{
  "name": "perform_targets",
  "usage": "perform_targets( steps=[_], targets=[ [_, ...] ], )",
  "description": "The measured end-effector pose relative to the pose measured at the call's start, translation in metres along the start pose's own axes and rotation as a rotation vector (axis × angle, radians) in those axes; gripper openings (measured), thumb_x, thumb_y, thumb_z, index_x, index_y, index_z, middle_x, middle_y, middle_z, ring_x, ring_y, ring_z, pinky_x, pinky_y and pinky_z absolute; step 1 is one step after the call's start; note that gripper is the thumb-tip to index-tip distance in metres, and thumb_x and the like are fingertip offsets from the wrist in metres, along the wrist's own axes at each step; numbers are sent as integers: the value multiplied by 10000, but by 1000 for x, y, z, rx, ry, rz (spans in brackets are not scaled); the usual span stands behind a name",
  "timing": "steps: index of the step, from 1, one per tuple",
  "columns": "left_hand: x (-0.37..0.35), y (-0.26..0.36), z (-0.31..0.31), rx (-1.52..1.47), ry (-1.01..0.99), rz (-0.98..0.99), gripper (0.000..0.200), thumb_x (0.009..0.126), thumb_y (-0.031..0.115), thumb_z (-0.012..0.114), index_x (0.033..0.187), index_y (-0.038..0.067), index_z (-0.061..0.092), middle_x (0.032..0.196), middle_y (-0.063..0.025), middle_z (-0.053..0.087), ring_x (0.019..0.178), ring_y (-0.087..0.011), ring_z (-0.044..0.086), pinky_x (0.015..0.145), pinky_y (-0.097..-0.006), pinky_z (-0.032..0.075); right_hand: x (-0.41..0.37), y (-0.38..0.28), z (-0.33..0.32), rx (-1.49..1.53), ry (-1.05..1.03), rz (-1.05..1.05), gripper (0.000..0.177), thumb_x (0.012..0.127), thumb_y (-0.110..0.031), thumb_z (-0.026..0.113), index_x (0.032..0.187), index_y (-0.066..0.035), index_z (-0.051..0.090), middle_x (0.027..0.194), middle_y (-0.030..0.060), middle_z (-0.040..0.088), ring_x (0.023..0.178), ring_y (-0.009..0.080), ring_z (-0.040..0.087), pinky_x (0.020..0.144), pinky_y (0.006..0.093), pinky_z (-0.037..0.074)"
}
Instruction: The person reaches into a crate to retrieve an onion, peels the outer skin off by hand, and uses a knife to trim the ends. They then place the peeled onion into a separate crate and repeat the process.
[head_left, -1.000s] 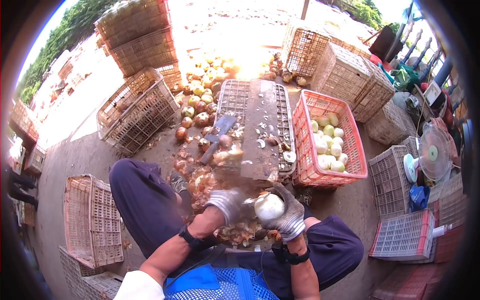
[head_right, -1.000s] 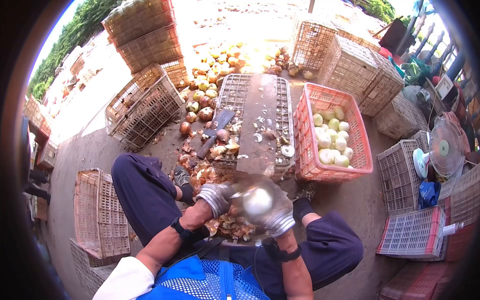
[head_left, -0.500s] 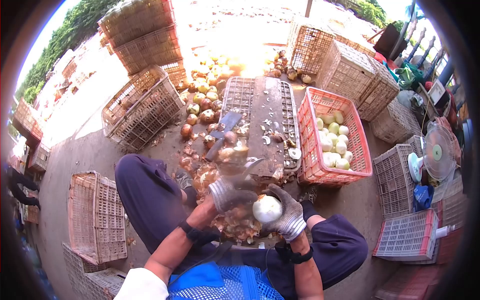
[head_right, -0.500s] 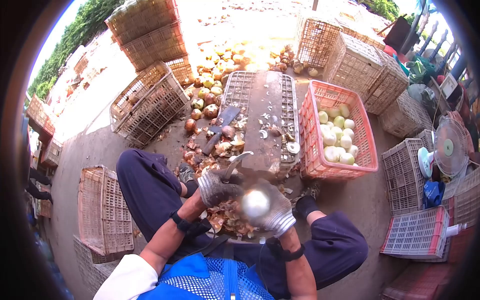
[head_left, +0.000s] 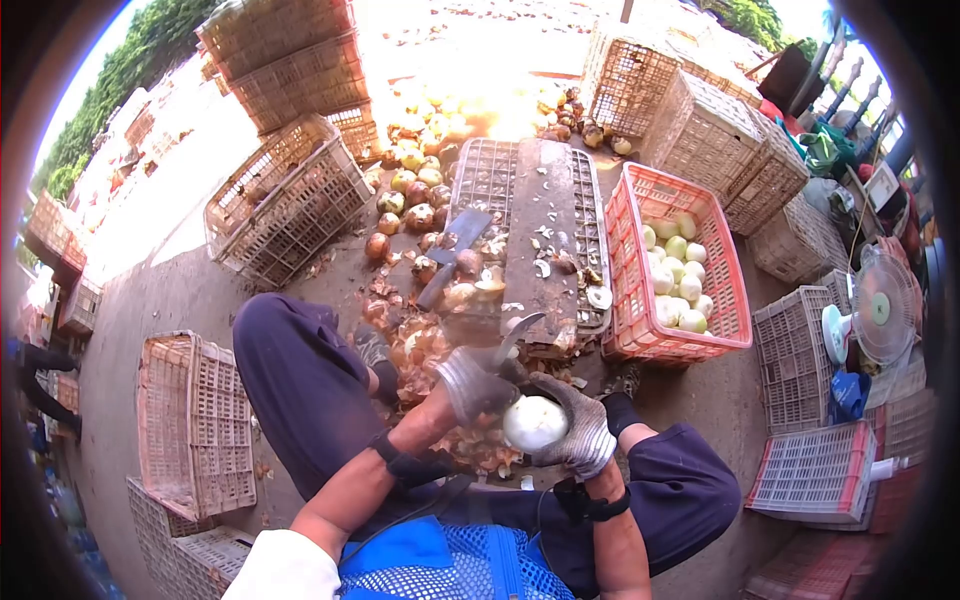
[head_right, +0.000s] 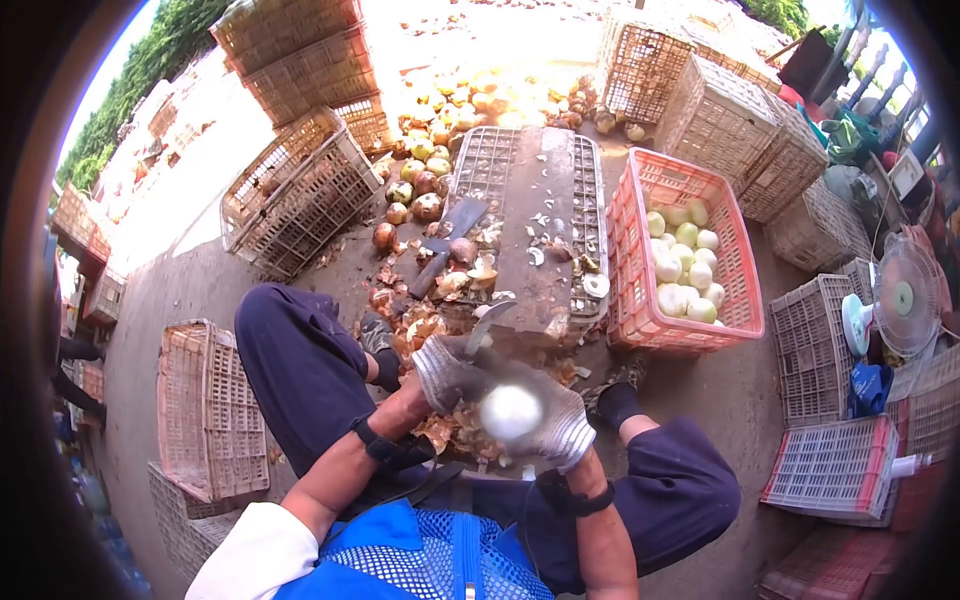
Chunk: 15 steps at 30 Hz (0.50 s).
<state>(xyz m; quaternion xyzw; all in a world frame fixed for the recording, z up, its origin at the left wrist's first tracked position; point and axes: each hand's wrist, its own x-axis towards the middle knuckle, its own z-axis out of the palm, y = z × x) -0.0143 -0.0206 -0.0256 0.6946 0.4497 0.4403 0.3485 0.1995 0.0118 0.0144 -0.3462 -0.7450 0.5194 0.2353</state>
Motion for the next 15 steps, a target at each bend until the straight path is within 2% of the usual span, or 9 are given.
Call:
perform_targets(
  steps=[1, 3, 5, 8, 9, 12, 13, 15],
  targets=[
    [0, -3, 1, -36, 19, -34, 163, 630, 160, 710, 764, 72, 681, 801, -102, 650, 709, -230, 619, 631, -323, 494, 0, -2, -1, 16, -5, 19, 906, 388, -210, 844, 1228, -22, 562, 1112, 105, 659, 1021, 200, 632, 932, 323, 475],
    [0, -2, 0, -120, 78, -234, 159, 669, 170, 710, 783, 63, 684, 830, -101, 654, 722, -219, 616, 644, -322, 495, 0, -1, -3, 35, 7, -16, 910, 371, -212, 817, 1224, -15, 566, 1103, 108, 662, 1025, 197, 628, 937, 324, 471],
    [2, 5, -4, -214, 154, -566, 151, 718, 161, 704, 816, 47, 683, 868, -96, 659, 740, -198, 612, 655, -312, 494, 1, -3, -5, 110, 3, -22, 913, 354, -218, 795, 1214, -7, 571, 1109, 118, 658, 1034, 203, 623, 941, 331, 467],
    [-2, 11, -13, -478, 267, -450, 257, 766, 78, 716, 998, -1, 638, 748, 5, 610, 655, -66, 547, 538, -211, 455, 1, -8, -10, 284, 8, 1, 907, 335, -234, 781, 1188, 4, 585, 1144, 143, 637, 1059, 230, 610, 948, 349, 462],
    [-1, 21, -17, -505, 268, -530, 251, 768, 70, 712, 996, -6, 639, 765, -10, 623, 634, -67, 551, 530, -206, 453, 0, -2, -9, 333, 27, -5, 898, 335, -239, 782, 1177, 7, 592, 1158, 154, 628, 1071, 243, 604, 949, 356, 460],
    [-1, 26, -15, -578, 283, -523, 236, 778, 77, 704, 990, -10, 646, 788, -34, 641, 609, -68, 558, 509, -206, 446, -2, 4, -8, 397, 61, -20, 891, 332, -264, 787, 1159, 11, 604, 1195, 180, 601, 1096, 279, 589, 958, 371, 450],
    [0, 27, -15, -552, 251, -525, 236, 784, 84, 702, 994, -12, 653, 815, -46, 659, 664, -93, 596, 567, -219, 478, -2, 4, -9, 404, 68, -25, 892, 330, -274, 789, 1155, 11, 607, 1207, 188, 593, 1102, 291, 584, 962, 375, 446],
    [4, 22, -16, -70, 168, 47, 266, 784, 88, 707, 1023, -15, 652, 852, -50, 672, 733, -100, 610, 633, -235, 498, 0, 3, -11, 347, 53, -69, 887, 332, -287, 792, 1146, 16, 612, 1209, 196, 590, 1116, 294, 576, 971, 378, 436]
  ],
)
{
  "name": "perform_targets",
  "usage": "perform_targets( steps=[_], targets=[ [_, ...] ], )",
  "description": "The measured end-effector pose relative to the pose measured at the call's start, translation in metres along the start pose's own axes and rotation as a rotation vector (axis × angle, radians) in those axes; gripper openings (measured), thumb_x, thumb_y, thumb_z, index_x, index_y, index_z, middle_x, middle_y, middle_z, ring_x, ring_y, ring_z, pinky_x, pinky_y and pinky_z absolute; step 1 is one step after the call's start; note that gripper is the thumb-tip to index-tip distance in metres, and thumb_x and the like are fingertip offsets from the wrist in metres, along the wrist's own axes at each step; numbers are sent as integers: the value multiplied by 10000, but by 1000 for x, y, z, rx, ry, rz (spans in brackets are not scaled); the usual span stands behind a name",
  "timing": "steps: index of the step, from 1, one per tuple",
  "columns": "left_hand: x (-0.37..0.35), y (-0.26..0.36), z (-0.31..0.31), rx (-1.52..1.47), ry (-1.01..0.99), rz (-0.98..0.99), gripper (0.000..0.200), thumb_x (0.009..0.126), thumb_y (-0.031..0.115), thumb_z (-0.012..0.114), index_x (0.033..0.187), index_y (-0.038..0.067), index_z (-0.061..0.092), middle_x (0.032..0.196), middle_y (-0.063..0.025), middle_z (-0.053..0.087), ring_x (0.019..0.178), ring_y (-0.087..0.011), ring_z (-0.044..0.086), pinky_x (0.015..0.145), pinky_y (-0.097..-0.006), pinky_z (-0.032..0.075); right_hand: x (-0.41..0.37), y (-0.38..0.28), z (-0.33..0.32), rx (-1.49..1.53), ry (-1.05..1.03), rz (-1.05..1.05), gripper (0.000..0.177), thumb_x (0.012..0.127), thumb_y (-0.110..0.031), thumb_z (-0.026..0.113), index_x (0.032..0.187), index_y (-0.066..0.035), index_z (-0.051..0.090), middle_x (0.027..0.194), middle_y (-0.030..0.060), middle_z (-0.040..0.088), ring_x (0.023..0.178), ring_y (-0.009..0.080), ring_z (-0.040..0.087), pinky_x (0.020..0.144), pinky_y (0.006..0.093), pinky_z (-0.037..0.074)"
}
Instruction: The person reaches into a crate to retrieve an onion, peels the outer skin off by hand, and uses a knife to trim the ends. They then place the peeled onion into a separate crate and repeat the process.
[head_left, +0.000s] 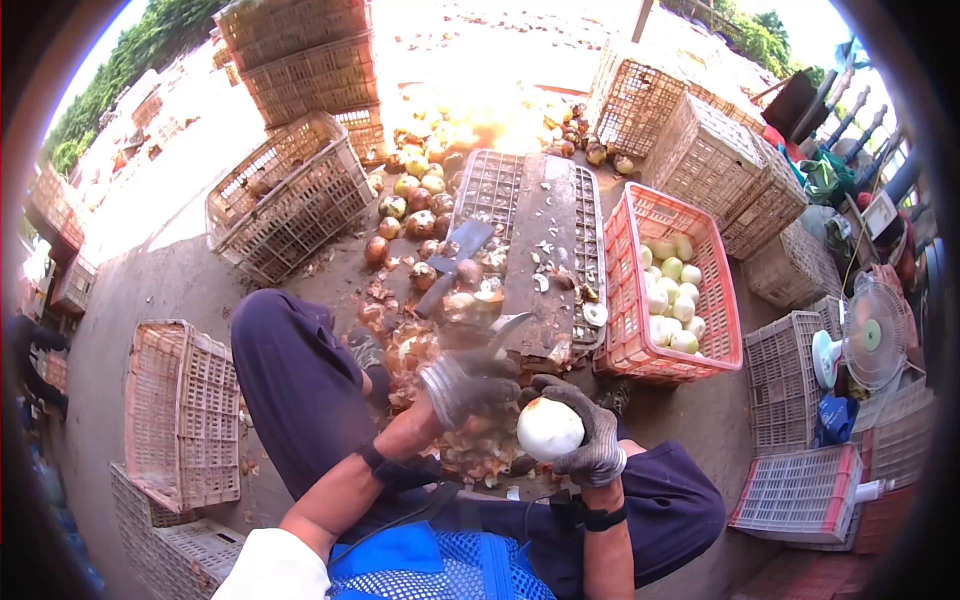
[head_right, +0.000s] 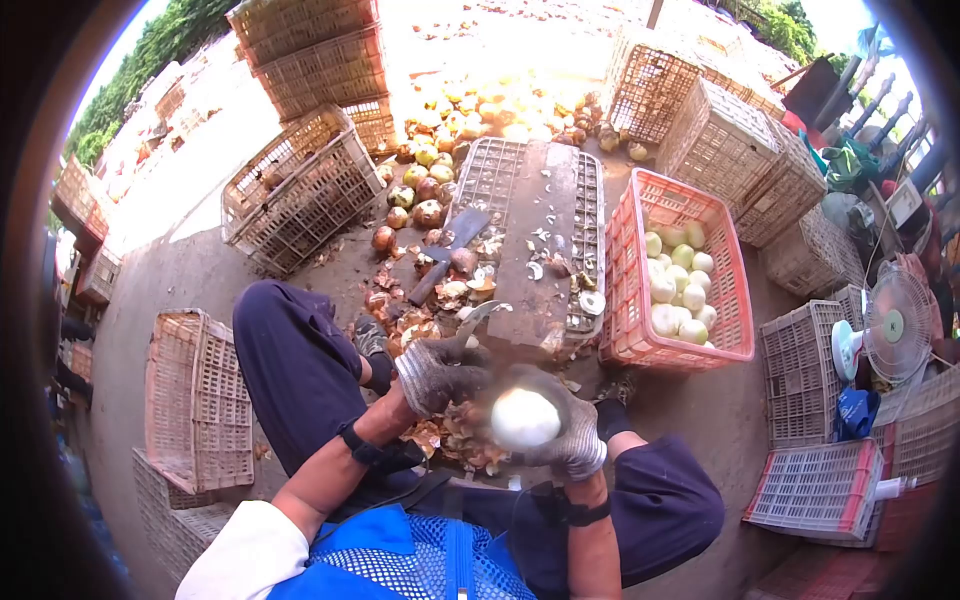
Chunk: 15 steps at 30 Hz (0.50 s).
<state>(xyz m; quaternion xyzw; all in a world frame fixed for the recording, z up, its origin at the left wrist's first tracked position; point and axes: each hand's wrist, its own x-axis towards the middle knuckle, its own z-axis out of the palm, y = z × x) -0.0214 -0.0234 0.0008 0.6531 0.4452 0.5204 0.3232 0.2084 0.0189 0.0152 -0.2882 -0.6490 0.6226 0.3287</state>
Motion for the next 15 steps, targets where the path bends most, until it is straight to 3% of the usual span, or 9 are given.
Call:
perform_targets(
  steps=[2, 3, 5, 7, 10, 15],
  targets=[
    [2, 2, 3, 174, -58, 222, 272, 786, 114, 704, 1025, -6, 655, 889, -75, 677, 773, -123, 622, 660, -261, 509, 1, 1, -1, -19, -36, -33, 865, 348, -277, 815, 1144, -2, 616, 1224, 171, 588, 1118, 266, 573, 972, 367, 434],
    [3, 5, 9, 130, -55, 145, 265, 787, 139, 697, 1013, 4, 660, 908, -98, 675, 777, -142, 627, 653, -278, 510, 1, 4, -3, -13, -61, -47, 847, 363, -260, 837, 1146, -23, 618, 1237, 142, 587, 1114, 235, 576, 968, 353, 437],
    [8, 16, 17, -23, -44, -135, 249, 785, 158, 689, 988, 15, 669, 901, -127, 675, 770, -169, 636, 646, -303, 511, 1, 6, -3, -65, -94, -54, 828, 381, -243, 866, 1148, -46, 622, 1253, 114, 584, 1111, 205, 577, 965, 339, 439],
    [12, 28, 20, -243, -28, -544, 228, 776, 146, 684, 963, 17, 680, 852, -139, 678, 745, -185, 646, 646, -316, 512, 1, 7, -2, -181, -114, -40, 824, 388, -242, 880, 1146, -49, 623, 1259, 117, 580, 1113, 208, 576, 968, 339, 437],
    [3, -9, 32, -179, -59, -553, 234, 770, 145, 676, 951, -3, 678, 803, -151, 675, 727, -185, 648, 645, -318, 510, 2, -3, 7, -172, -93, 53, 850, 350, -350, 788, 1104, 13, 637, 1226, 200, 587, 1079, 268, 591, 963, 361, 424],
    [-1, -9, 27, -160, 4, -467, 202, 739, 146, 678, 886, 7, 671, 826, -148, 666, 716, -212, 642, 633, -325, 505, 2, 2, 5, -93, -120, 65, 855, 401, -358, 800, 1121, 61, 610, 1229, 198, 584, 1075, 265, 598, 960, 357, 432]
  ],
)
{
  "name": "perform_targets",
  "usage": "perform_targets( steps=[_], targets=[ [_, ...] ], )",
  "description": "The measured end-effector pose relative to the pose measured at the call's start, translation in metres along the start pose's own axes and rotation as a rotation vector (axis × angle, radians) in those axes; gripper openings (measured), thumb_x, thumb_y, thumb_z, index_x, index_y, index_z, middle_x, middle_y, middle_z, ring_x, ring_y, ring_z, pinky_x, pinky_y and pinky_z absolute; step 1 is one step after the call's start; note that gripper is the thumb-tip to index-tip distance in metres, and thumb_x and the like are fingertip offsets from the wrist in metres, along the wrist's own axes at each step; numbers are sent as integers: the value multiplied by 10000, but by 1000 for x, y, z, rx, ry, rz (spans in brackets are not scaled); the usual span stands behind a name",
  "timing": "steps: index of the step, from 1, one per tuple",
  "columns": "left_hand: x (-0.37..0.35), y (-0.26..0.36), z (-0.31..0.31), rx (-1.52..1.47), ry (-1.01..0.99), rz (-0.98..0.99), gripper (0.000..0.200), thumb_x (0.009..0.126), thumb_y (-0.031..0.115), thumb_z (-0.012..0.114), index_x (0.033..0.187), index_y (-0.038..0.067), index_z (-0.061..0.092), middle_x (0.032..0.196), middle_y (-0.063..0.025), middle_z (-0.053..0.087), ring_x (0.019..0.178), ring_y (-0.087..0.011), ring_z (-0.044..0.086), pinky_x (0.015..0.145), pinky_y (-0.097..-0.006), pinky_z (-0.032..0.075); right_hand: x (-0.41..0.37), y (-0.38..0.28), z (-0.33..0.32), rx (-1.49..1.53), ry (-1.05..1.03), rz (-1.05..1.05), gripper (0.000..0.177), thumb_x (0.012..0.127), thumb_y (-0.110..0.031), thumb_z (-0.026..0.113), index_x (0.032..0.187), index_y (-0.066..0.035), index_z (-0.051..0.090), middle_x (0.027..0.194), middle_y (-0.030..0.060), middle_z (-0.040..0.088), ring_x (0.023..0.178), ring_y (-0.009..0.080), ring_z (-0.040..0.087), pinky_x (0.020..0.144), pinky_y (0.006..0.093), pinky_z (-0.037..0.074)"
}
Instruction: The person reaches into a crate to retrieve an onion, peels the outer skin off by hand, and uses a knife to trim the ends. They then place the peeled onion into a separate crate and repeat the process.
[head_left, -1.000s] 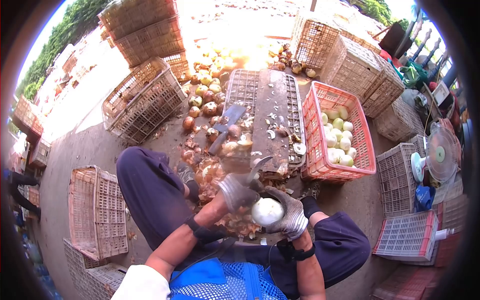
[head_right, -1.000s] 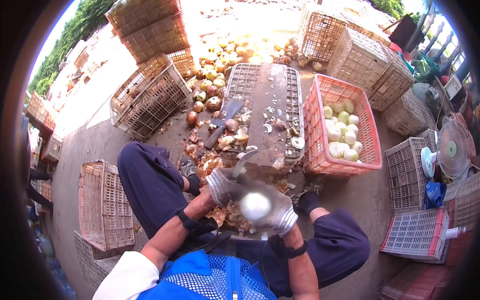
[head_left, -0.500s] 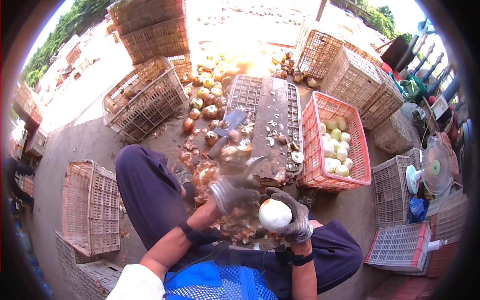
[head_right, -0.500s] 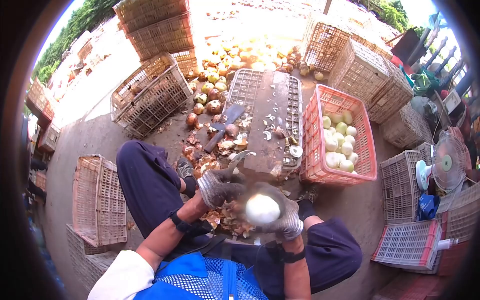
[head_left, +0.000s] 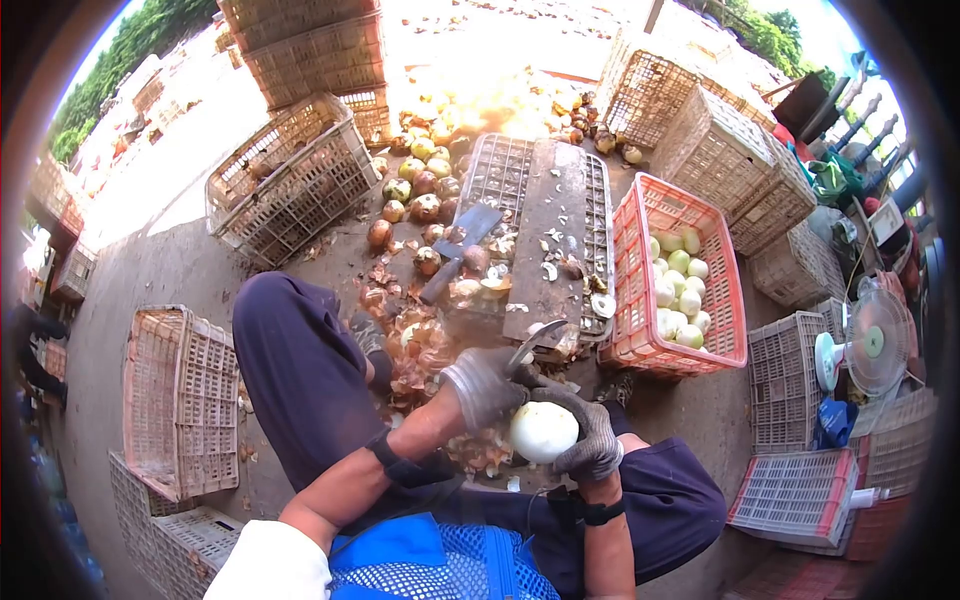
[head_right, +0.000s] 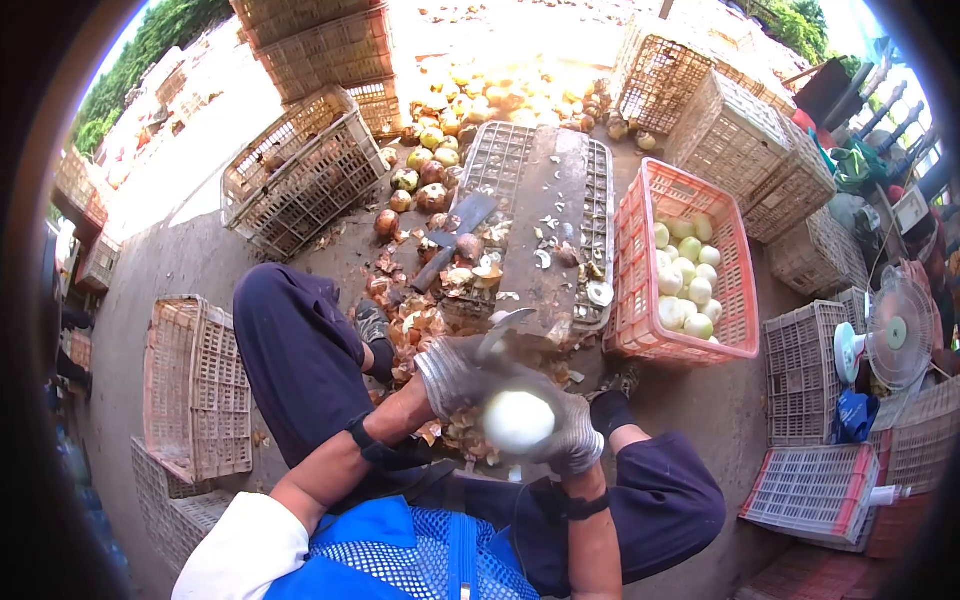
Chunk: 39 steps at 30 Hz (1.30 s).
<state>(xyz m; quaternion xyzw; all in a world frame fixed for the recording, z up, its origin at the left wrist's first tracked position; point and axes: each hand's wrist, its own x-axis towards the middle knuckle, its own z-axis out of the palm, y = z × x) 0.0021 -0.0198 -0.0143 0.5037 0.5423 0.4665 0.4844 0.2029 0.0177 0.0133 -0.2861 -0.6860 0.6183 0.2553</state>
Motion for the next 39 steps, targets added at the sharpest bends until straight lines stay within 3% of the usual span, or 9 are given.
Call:
perform_targets(
  steps=[6, 9, 12, 14, 19, 22, 23, 28, 39],
  targets=[
    [0, -8, -23, 249, -41, 569, 267, 716, 47, 741, 964, 12, 649, 776, -17, 644, 627, -54, 560, 498, -203, 432, 3, 2, -3, 968, 20, 84, 905, 476, -157, 703, 1283, 140, 420, 1300, 263, 498, 1253, 366, 457, 1094, 410, 325],
    [-6, 5, -27, 83, -41, 293, 239, 723, 34, 727, 947, 2, 652, 754, -20, 633, 601, -57, 560, 480, -200, 428, -1, 8, -7, 1099, 36, 27, 863, 525, -188, 727, 1271, 132, 434, 1353, 262, 446, 1277, 376, 427, 1080, 414, 345],
    [-13, 32, -27, -282, 17, -182, 201, 732, 32, 716, 921, -4, 660, 751, -26, 628, 568, -61, 554, 465, -197, 422, -7, 10, -6, 728, 282, 111, 836, 566, -196, 716, 1291, 99, 422, 1358, 236, 446, 1263, 347, 438, 1047, 407, 374],
    [-9, 23, -33, 201, -27, 533, 170, 740, 52, 716, 895, -5, 677, 718, -23, 626, 537, -58, 543, 461, -192, 415, -11, 18, -10, 650, 331, 124, 823, 594, -222, 709, 1302, 77, 413, 1369, 228, 433, 1273, 343, 426, 1035, 415, 383],
    [-6, 37, -21, -256, 41, -334, 188, 726, 56, 721, 905, 9, 691, 684, -12, 634, 541, -52, 544, 470, -187, 417, -19, 42, -25, 507, 420, 149, 791, 665, -285, 692, 1330, 22, 393, 1395, 208, 403, 1298, 334, 394, 1006, 433, 406],
    [1, 17, -19, -114, -52, -410, 291, 689, 122, 748, 946, 21, 658, 818, -83, 676, 730, -165, 635, 609, -299, 504, -21, 61, -35, 429, 459, 153, 773, 707, -323, 681, 1347, -10, 381, 1412, 196, 384, 1313, 328, 375, 989, 444, 420],
    [4, -11, -13, 75, 9, -105, 237, 716, 60, 716, 944, 8, 678, 755, -38, 654, 646, -100, 586, 544, -260, 478, -22, 66, -36, 407, 464, 158, 767, 721, -335, 678, 1353, -21, 377, 1417, 191, 378, 1318, 326, 369, 983, 448, 425],
    [5, 16, -26, 482, -63, -258, 289, 711, 234, 737, 917, 47, 659, 792, -118, 650, 694, -214, 607, 640, -334, 494, -15, 60, -33, 997, 382, 44, 709, 704, -283, 673, 1304, 7, 431, 1334, 198, 474, 1225, 324, 473, 977, 423, 432],
    [-13, 40, -14, 777, -127, 192, 163, 762, 174, 644, 894, 78, 637, 766, -138, 589, 692, -330, 599, 610, -416, 476, -4, 10, -13, 136, 520, 34, 786, 417, -131, 858, 1156, -30, 610, 1063, 72, 660, 956, 185, 629, 870, 320, 510]
  ],
)
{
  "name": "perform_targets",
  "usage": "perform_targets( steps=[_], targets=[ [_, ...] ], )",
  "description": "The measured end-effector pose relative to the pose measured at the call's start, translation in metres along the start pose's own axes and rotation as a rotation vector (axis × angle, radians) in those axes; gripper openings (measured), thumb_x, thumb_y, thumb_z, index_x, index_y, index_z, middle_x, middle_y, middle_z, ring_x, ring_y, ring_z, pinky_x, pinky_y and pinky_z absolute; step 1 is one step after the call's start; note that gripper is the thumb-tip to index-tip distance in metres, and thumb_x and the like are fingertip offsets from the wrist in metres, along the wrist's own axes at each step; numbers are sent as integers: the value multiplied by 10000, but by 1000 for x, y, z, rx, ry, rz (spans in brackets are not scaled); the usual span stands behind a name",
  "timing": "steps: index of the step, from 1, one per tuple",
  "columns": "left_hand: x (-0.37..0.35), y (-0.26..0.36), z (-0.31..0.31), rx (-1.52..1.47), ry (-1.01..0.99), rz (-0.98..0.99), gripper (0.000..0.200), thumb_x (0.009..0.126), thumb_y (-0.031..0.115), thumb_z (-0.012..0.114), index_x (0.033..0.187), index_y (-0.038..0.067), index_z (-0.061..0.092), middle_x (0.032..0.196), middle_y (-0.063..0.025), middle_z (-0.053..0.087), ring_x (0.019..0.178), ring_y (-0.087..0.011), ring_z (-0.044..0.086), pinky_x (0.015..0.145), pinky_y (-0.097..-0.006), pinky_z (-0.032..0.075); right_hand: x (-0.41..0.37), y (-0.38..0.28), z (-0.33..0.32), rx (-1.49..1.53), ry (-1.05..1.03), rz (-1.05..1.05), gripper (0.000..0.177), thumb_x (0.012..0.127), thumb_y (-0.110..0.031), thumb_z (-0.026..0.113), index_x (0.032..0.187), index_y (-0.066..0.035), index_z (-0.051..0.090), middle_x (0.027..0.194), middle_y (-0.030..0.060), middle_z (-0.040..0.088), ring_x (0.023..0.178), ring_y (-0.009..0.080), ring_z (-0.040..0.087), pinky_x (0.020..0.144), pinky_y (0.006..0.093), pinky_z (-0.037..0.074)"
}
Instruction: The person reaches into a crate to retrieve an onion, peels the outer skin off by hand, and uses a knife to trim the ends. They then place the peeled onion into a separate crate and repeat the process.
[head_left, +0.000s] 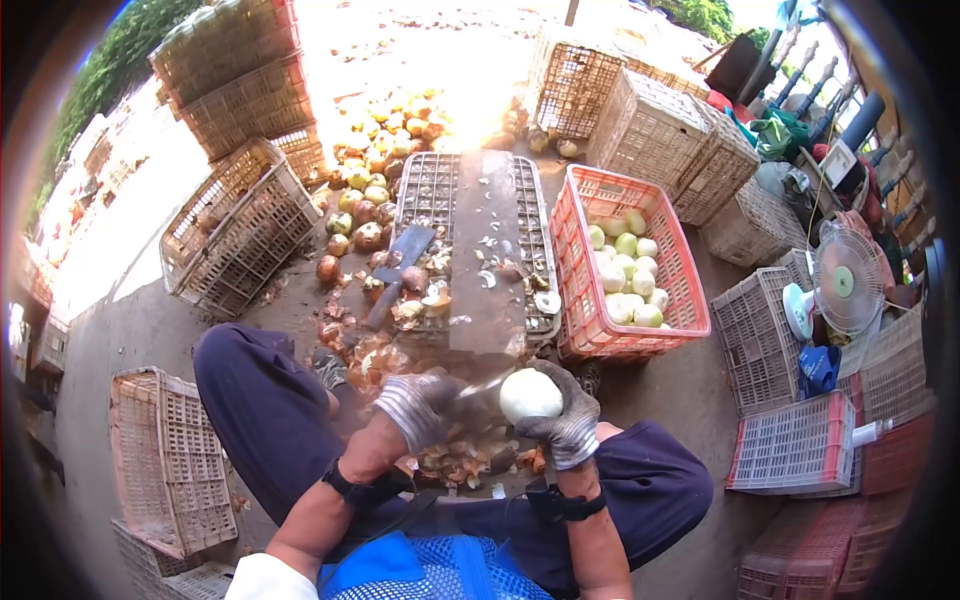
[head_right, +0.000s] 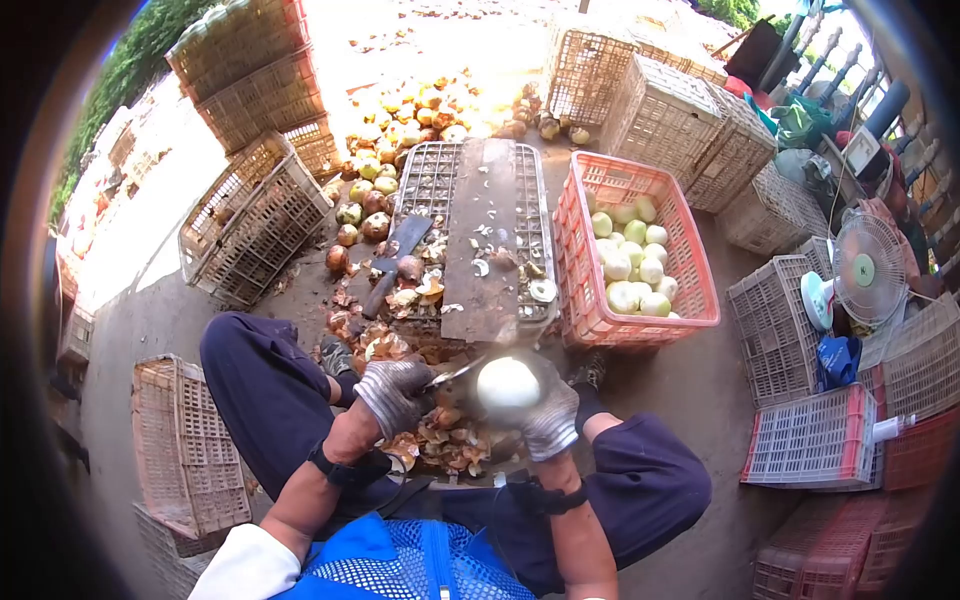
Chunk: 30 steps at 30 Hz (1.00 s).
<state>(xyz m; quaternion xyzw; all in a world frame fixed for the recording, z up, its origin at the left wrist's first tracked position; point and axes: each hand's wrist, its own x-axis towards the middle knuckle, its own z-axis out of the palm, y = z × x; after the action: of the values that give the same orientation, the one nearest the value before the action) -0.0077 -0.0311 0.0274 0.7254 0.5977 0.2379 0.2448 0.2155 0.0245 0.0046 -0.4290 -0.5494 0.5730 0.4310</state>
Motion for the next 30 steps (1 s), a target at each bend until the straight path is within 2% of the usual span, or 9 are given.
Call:
perform_targets(
  steps=[4, 7, 9, 12, 15, 18, 21, 24, 30],
  targets=[
    [1, 12, 17, 20, -47, 105, 162, 754, 201, 658, 865, 83, 646, 789, -155, 606, 746, -357, 582, 621, -449, 465, -1, 8, 0, -478, 52, -72, 820, 375, -191, 890, 1139, -86, 613, 1084, 62, 643, 975, 178, 625, 884, 314, 504],
    [4, 16, 23, 147, -115, 79, 175, 756, 221, 662, 850, 73, 650, 792, -164, 609, 790, -367, 574, 645, -463, 464, -3, 13, 2, -569, 90, -124, 821, 369, -217, 896, 1127, -99, 605, 1088, 65, 628, 983, 207, 624, 886, 330, 504],
    [4, 16, 21, 170, -151, 68, 180, 759, 228, 660, 837, 66, 651, 789, -166, 609, 812, -371, 569, 658, -469, 463, -2, 10, 2, -599, 88, -164, 815, 364, -228, 898, 1114, -106, 603, 1083, 69, 625, 982, 221, 624, 883, 337, 506],
    [0, 16, 22, 105, -37, 128, 175, 758, 230, 661, 827, 69, 650, 788, -163, 611, 831, -364, 567, 666, -472, 464, -3, 10, 3, -602, 90, -200, 811, 360, -237, 900, 1103, -108, 602, 1076, 72, 625, 977, 227, 625, 876, 338, 508],
    [2, 18, 24, 172, -162, 56, 158, 751, 203, 659, 823, 62, 648, 790, -165, 609, 809, -361, 578, 661, -468, 472, -2, 12, 2, -609, 92, -208, 805, 364, -236, 901, 1100, -107, 602, 1072, 73, 626, 971, 228, 627, 872, 334, 509],
    [6, 24, 27, 158, -231, -7, 145, 740, 167, 651, 828, 51, 647, 785, -173, 619, 756, -363, 608, 623, -463, 486, -3, 12, 2, -617, 85, -201, 798, 373, -236, 900, 1101, -107, 601, 1067, 72, 627, 965, 230, 630, 869, 332, 509],
    [5, 18, 41, 144, -159, 9, 185, 687, 130, 639, 865, 82, 621, 730, -154, 622, 664, -364, 621, 556, -458, 482, -3, 14, 3, -620, 65, -188, 805, 373, -243, 902, 1105, -107, 598, 1064, 71, 627, 962, 230, 630, 864, 333, 510],
    [3, 26, 35, 173, -251, -12, 149, 718, 102, 614, 837, 15, 639, 776, -196, 638, 695, -365, 640, 578, -452, 509, -3, 10, 4, -633, 69, -189, 811, 367, -251, 907, 1103, -108, 600, 1055, 70, 630, 959, 229, 632, 859, 334, 510],
    [4, 31, 48, 224, -224, -101, 166, 714, 86, 602, 847, -8, 635, 802, -211, 630, 719, -358, 645, 599, -447, 516, -2, 16, 3, -666, 54, -162, 798, 363, -281, 911, 1084, -111, 614, 1035, 67, 640, 953, 229, 636, 858, 333, 508]
  ],
)
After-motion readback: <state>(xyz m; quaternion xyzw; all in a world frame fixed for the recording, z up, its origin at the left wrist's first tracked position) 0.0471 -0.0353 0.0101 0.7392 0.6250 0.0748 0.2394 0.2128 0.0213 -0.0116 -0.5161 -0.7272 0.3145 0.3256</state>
